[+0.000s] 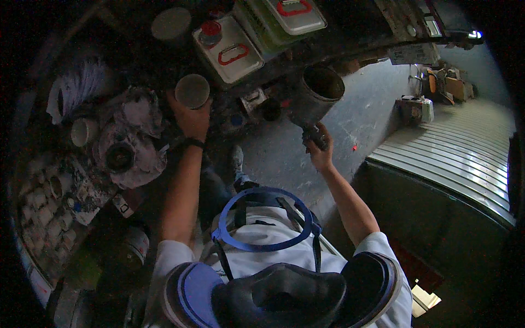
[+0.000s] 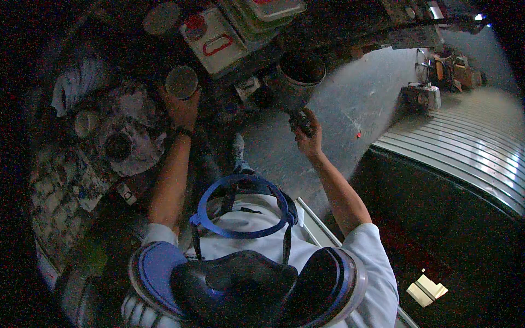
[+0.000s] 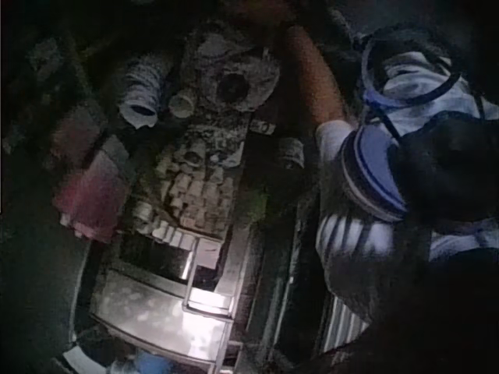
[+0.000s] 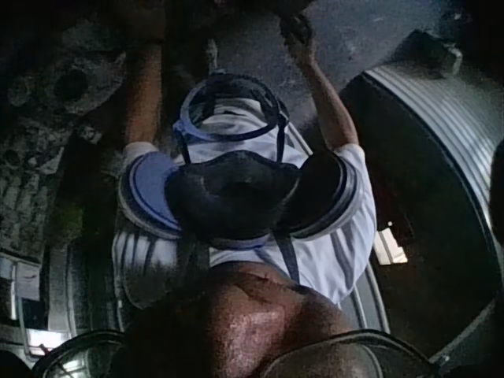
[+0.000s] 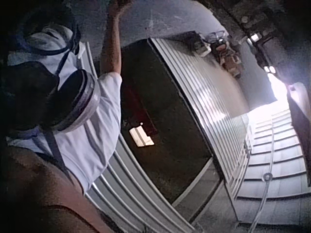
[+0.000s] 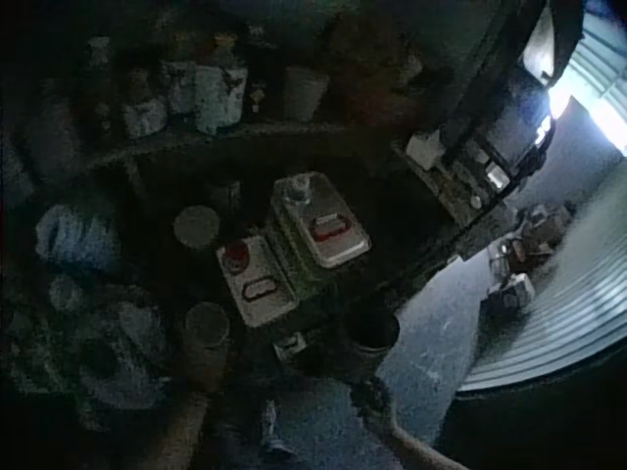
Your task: The person spray paints a black car bumper with a spray gun, moving around the part to cover all sides. After finishing, the person walks to a workbench and pours liquid from a container into the spray gun's cup.
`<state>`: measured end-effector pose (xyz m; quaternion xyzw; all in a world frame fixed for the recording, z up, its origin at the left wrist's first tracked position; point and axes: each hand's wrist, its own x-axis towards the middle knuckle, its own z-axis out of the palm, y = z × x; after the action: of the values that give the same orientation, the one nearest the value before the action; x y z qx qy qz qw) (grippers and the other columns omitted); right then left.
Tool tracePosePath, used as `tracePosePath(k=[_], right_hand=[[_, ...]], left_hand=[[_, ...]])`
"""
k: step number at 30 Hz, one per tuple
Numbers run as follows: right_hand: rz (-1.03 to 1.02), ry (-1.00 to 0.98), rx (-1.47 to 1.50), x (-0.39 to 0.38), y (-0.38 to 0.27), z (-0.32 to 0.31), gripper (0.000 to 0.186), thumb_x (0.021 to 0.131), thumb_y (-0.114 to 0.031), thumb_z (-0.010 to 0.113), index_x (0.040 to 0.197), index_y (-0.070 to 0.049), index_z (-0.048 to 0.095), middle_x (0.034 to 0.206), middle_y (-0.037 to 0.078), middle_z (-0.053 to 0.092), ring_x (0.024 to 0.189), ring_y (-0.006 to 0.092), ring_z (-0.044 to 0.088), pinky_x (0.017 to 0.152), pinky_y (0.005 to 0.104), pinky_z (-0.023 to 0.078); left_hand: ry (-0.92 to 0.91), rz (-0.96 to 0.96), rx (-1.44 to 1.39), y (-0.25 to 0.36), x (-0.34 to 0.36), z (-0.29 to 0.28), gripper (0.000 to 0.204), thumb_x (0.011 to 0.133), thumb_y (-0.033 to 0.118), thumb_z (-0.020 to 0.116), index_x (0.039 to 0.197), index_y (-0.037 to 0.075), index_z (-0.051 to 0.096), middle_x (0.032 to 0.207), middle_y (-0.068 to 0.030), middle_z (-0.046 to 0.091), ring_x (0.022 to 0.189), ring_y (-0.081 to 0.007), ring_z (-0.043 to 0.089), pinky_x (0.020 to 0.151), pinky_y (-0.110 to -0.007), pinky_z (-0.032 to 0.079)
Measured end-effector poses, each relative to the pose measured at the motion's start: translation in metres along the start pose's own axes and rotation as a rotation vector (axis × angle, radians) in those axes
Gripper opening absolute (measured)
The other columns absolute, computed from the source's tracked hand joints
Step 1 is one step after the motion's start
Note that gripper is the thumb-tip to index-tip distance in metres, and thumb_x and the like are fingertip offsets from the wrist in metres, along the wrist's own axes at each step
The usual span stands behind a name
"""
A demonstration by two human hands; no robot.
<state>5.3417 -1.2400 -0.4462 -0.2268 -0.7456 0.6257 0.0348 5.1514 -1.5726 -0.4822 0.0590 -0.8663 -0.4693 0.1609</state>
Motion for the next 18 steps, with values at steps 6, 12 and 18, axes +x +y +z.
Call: tracePosePath(k=[6,12,18], right_hand=[[0.059,-0.009,-0.015,0.0,-0.011,-0.001,0.068,0.08,-0.001,0.065,0.144,0.001,0.044,0.094,0.009,0.068,0.067,0.0137,0.061,0.055,0.0272,0.05],[0.085,-0.004,-0.076,0.003,-0.02,-0.002,0.069,0.078,-0.002,0.064,0.144,0.0,0.044,0.093,0.008,0.067,0.064,0.0138,0.06,0.054,0.0275,0.049],[0.069,-0.021,0.076,0.005,-0.022,-0.005,0.071,0.075,-0.003,0.062,0.144,-0.002,0.046,0.094,0.006,0.068,0.064,0.0133,0.06,0.053,0.0261,0.048]], left_hand=[[-0.103,0.085,-0.016,0.036,-0.069,-0.056,0.091,0.08,0.012,0.081,0.151,-0.002,0.026,0.152,-0.0246,0.038,0.138,-0.0428,0.041,0.116,-0.05,0.033],[-0.045,0.076,0.211,-0.01,-0.095,-0.165,0.078,0.085,0.017,0.078,0.146,-0.003,0.035,0.15,-0.0243,0.04,0.137,-0.041,0.041,0.115,-0.05,0.032],[0.15,-0.066,0.866,-0.101,-0.029,-0.247,0.123,0.071,0.055,0.087,0.155,-0.002,0.017,0.159,-0.0267,0.021,0.146,-0.0454,0.021,0.117,-0.059,0.024]])
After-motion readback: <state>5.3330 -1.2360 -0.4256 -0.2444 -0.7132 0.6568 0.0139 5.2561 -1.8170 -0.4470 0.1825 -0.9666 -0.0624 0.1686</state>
